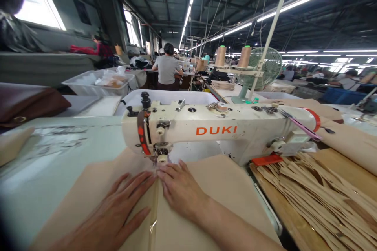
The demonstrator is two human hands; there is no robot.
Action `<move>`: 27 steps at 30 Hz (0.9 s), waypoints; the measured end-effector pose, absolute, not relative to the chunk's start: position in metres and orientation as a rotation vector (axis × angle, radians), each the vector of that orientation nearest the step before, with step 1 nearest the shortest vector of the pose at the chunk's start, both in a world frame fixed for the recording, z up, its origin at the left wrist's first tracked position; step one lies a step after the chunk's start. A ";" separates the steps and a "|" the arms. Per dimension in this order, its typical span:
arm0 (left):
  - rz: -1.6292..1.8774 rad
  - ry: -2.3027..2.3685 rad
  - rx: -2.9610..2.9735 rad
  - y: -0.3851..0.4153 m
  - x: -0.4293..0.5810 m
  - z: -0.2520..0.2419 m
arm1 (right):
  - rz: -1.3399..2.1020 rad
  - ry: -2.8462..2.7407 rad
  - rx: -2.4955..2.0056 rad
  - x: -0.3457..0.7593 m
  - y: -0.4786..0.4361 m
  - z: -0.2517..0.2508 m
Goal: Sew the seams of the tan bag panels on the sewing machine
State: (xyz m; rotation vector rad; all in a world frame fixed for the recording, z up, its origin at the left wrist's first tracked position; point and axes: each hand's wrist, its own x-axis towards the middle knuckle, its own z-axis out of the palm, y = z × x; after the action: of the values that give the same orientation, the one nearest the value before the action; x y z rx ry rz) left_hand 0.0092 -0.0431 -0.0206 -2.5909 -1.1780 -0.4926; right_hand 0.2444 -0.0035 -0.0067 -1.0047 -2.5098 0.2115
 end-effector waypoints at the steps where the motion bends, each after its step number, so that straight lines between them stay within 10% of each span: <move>1: -0.490 -1.184 -2.585 -0.040 0.010 -0.022 | 0.200 -2.519 -1.005 0.245 0.000 -0.008; 27: -0.418 -1.310 -2.690 -0.019 0.008 -0.019 | 0.068 -2.555 -1.008 0.235 0.018 -0.004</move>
State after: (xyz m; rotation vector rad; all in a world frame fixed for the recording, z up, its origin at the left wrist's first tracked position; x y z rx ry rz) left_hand 0.0076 -0.0191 -0.0194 -2.6895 -1.3099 -0.4175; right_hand 0.2354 0.0184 -0.0038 -1.0078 -2.5555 0.0679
